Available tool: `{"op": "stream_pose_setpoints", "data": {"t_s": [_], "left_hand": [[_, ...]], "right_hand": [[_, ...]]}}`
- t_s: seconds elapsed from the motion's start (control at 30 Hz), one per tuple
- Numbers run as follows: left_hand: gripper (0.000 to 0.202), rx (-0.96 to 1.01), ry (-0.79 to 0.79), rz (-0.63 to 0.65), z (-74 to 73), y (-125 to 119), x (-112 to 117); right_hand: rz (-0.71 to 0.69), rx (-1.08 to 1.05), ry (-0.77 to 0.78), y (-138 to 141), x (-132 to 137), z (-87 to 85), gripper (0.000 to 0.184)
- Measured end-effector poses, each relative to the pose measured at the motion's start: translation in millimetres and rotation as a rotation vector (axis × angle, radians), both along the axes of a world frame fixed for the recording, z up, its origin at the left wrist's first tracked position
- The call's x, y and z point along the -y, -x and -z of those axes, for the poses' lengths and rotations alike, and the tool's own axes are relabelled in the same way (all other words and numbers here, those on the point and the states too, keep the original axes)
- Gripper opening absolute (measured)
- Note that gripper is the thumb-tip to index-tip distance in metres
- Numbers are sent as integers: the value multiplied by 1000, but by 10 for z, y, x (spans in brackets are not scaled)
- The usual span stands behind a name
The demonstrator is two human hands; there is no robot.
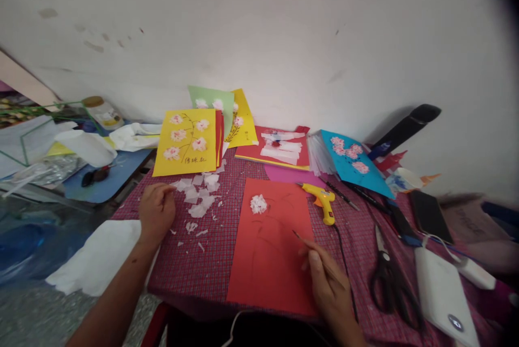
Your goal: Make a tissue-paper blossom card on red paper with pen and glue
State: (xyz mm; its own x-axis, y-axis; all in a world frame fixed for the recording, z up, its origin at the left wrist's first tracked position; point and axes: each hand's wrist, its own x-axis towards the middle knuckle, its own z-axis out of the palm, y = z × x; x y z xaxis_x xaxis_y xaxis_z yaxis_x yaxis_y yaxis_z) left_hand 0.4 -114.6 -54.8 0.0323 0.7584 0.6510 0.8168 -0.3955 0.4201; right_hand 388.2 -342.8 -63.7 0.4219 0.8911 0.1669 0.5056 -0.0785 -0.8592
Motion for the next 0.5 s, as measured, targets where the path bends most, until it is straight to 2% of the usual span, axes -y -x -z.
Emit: {"op": "stream_pose_setpoints", "data": {"t_s": [0.2,0.4,0.5], "left_hand": [[19,-1,33,-3,21,7,-5],[12,-11,45,-60,40,14,-26],[13,-23,51,-46,34,11,-29]], "right_hand": [[30,16,6,6,0,-18,32],[152,-171,23,31,16,18,31],[174,-247,-5,24,17,29,30]]}}
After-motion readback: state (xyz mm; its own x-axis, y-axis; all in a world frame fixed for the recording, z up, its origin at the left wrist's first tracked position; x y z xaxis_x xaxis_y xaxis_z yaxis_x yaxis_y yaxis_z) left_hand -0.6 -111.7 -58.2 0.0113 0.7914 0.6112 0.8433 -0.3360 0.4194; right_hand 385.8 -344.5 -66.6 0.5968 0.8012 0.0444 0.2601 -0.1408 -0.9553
